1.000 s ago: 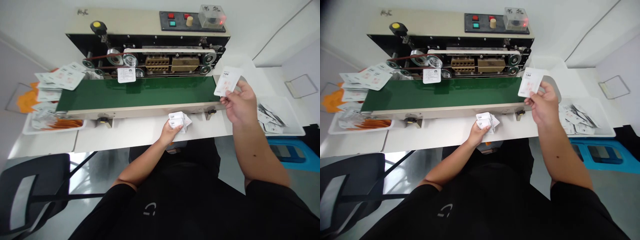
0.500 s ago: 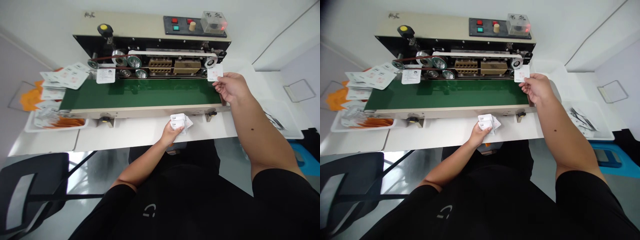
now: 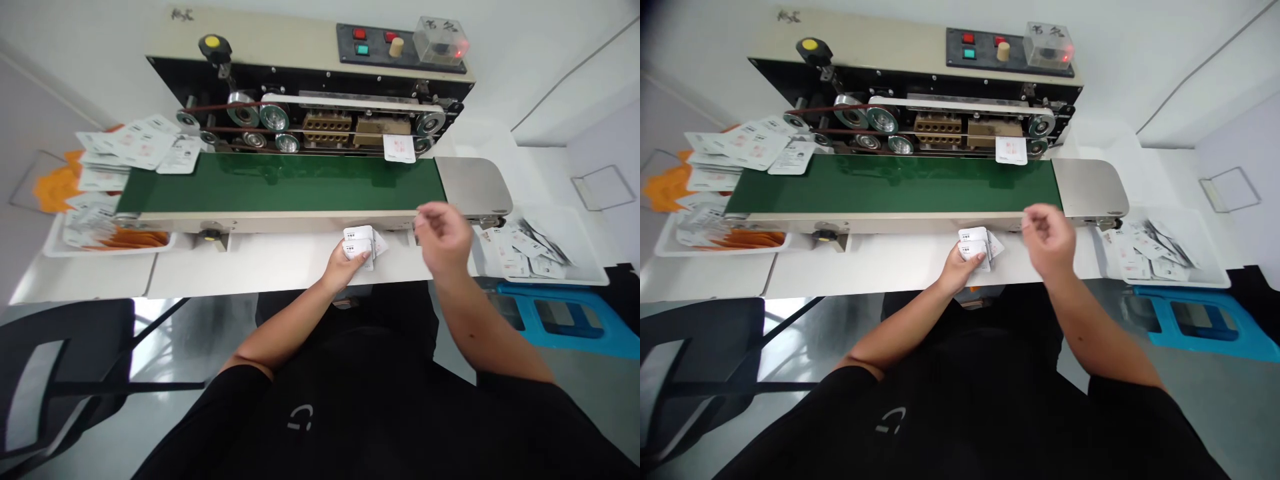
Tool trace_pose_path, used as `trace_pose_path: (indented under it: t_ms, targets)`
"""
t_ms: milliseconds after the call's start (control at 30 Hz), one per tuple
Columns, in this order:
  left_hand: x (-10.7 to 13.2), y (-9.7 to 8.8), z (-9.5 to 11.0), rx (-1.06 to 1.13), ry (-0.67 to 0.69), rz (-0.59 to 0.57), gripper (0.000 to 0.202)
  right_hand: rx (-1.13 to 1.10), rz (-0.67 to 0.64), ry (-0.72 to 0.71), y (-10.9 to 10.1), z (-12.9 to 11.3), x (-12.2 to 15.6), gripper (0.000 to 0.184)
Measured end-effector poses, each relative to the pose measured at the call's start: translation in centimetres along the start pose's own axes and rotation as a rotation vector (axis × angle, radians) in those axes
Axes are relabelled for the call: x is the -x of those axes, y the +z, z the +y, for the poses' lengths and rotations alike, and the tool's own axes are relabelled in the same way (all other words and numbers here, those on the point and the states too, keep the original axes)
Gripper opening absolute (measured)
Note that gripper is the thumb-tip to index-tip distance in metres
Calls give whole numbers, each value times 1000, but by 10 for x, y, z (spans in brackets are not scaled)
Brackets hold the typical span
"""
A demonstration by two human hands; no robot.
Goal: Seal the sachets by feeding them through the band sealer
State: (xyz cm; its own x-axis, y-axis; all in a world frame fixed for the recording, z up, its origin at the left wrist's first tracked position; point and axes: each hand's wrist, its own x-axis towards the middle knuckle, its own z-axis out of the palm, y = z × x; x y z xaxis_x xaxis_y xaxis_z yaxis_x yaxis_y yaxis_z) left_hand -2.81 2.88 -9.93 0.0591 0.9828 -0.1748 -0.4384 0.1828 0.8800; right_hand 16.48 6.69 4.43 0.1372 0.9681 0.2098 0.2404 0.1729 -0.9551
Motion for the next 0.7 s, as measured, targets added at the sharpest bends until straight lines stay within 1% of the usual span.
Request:
trace_pose_path:
  t_ms: [33, 67, 100, 167, 233, 300, 433, 533, 633, 700]
  targets:
    - [0, 0, 0, -6, 1, 8, 73, 69, -28, -34, 5, 8, 19, 15]
    - [0, 0, 1, -13, 5, 17, 73, 105, -71, -27, 10, 16, 35, 17]
    - [1, 0, 1, -24, 10, 25, 72, 137, -92, -18, 15, 23, 47, 18]
    - [1, 0, 2, -45, 23, 35, 71, 147, -143, 47, 25, 38, 61, 22]
    - [1, 0, 3, -69, 37, 35, 70, 156, -166, 84, 32, 50, 66, 26]
    - [0, 0, 3, -98, 55, 32, 68, 177, -180, 83, 36, 58, 68, 28]
    - [-2, 1, 1, -137, 87, 42, 65, 211, -196, 75, 39, 67, 72, 31]
    - [-3, 1, 0, -142, 81, 50, 66, 211, -206, 94, 41, 71, 75, 36]
    - [-4, -1, 0, -141, 81, 36, 66, 165, -236, 135, 40, 75, 74, 38]
    - [-3, -2, 0, -127, 93, 28, 63, 95, -263, 172, 40, 77, 72, 37]
